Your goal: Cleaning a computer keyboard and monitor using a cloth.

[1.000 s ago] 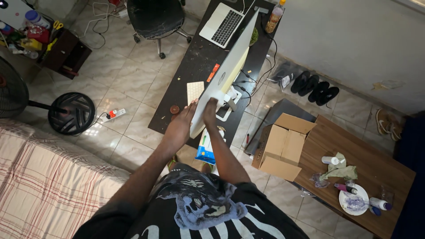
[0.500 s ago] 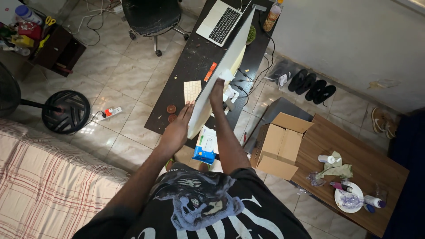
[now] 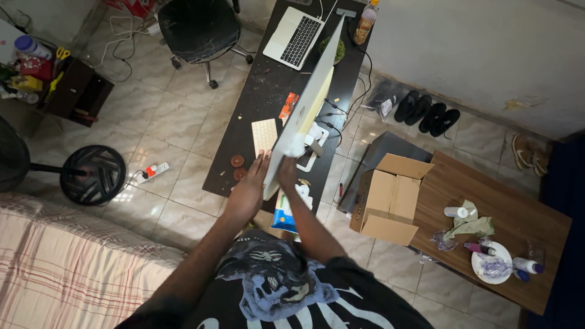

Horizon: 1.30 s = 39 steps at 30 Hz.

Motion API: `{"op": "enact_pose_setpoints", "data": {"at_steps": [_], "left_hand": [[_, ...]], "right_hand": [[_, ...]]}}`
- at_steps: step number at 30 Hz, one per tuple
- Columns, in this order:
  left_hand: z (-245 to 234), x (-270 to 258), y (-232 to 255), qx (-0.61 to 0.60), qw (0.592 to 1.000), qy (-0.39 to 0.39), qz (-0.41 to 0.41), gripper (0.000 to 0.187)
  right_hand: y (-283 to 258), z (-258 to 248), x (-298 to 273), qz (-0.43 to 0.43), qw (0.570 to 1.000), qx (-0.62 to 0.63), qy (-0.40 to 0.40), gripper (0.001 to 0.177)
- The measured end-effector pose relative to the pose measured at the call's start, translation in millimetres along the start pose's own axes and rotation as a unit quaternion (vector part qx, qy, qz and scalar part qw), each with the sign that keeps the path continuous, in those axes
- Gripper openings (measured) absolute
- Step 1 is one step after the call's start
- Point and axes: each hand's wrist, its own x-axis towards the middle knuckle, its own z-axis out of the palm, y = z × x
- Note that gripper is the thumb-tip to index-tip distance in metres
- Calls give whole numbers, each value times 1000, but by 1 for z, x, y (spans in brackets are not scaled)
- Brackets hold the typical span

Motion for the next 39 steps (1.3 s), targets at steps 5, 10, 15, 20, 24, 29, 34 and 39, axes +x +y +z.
{"op": "enact_pose_setpoints", "data": {"at_steps": [5, 10, 15, 20, 24, 29, 34, 39], "left_hand": [[-16, 5, -2, -30, 998, 10, 48, 80], [-32, 17, -16, -8, 998, -6, 68, 69], [-38, 32, -39, -46, 992, -13, 115, 53], [-48, 39, -41, -8, 993, -63, 95, 52], [-47, 41, -49, 20, 993, -77, 86, 53], [-63, 40, -30, 21, 993, -85, 82, 53], [-54, 38, -42, 6, 992, -67, 104, 51], [-58, 35, -42, -5, 988, -15, 156, 48]], "right_hand": [[12, -27, 82, 120, 991, 34, 38, 33], [-39, -52, 76, 204, 966, 131, 94, 40], [-130, -72, -7, 205, 934, 271, 110, 49], [-174, -76, -21, 305, 848, 408, 145, 49], [-102, -42, 8, 313, 885, 307, 156, 48], [-61, -43, 78, 305, 901, 238, 199, 50], [-67, -37, 42, 305, 917, 195, 169, 49], [-137, -34, -54, 265, 915, 288, 97, 46]]}}
